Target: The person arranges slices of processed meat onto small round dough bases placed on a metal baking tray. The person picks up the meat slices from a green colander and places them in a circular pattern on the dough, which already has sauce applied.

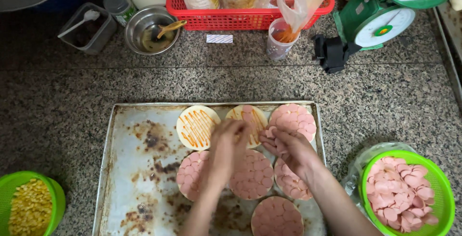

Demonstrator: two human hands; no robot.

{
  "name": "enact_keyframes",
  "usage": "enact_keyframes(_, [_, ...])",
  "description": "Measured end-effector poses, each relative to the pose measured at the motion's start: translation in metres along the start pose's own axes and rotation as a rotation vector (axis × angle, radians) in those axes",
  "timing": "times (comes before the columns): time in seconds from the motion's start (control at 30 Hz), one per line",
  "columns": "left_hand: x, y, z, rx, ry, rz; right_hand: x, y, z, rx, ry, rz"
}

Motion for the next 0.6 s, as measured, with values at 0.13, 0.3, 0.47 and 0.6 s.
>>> enact_keyframes(0.13, [-0.014, -0.003, -0.042, 0.158, -0.186, 0.002, 0.003, -0.003, -0.002, 0.015, 0.006, -0.01])
enact_keyframes(0.3, [-0.036, -0.004, -0.024, 0.064, -0.239, -0.156, 0.007, -0.003, 0.0, -0.031, -0.032, 0.033])
enact_keyframes(0.47, [-0.058, -0.004, -0.035, 0.091, -0.401, -0.055, -0.004, 0.01, -0.007, -0.006, 0.001, 0.006])
enact_keyframes(0.6, [-0.063, -0.006, -0.031, 0.106, -0.475, 0.009, 0.02, -0.007, 0.004, 0.027, 0.024, -0.011])
Point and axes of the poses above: each hand's wrist, its own y-axis away from the middle knuckle, its own x-axis out of the back of the hand, z = x × y, the point moved 4 cm from there along -y, towards the middle knuckle, and after that the axes turned 15 degrees about -y, right-handed, at the moved point
